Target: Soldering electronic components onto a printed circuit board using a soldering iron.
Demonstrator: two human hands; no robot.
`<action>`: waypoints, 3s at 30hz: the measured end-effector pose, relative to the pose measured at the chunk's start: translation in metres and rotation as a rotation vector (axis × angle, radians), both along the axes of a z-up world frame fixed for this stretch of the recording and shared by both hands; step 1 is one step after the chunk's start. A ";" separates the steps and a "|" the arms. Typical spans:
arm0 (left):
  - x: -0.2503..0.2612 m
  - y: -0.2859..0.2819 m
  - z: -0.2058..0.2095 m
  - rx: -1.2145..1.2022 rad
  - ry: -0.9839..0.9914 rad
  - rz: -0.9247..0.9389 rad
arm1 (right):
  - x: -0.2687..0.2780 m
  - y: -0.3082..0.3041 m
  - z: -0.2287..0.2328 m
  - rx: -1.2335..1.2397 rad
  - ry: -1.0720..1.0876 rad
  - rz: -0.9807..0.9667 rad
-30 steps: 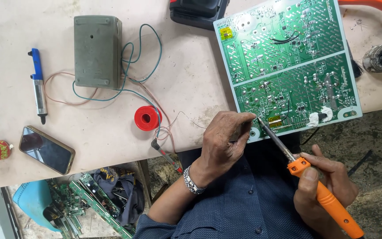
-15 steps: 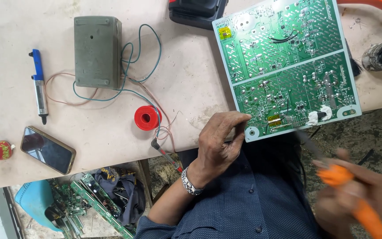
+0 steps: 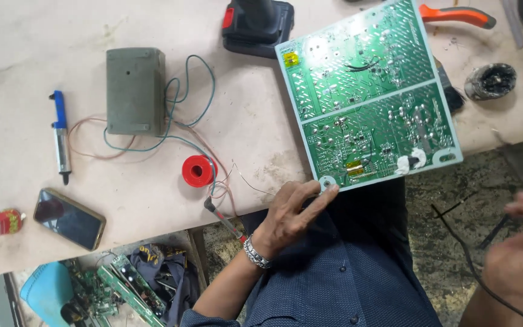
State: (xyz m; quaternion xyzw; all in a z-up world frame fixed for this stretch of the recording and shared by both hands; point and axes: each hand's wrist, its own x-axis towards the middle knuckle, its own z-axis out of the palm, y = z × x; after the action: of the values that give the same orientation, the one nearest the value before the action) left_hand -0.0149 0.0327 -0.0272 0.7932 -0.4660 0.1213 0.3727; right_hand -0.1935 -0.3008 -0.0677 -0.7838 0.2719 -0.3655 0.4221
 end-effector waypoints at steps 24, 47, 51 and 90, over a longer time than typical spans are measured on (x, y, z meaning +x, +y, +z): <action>0.027 0.070 0.042 -0.044 0.144 0.460 | 0.165 0.131 0.045 0.251 -0.267 0.311; 0.001 0.022 0.057 -0.076 0.612 0.236 | 0.137 0.168 0.066 -0.304 -0.148 0.922; -0.003 0.035 0.059 -0.227 0.600 0.110 | 0.149 0.172 0.089 -0.193 -0.120 0.998; 0.145 -0.019 0.151 -0.432 0.268 0.268 | 0.294 -0.039 0.095 -0.299 -0.374 0.661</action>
State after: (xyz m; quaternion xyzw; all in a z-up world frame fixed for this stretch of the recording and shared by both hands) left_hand 0.1305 0.0139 0.1233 0.7589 -0.2668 0.1603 0.5720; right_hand 0.1006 -0.3393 0.0271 -0.8018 -0.1323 -0.3818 0.4402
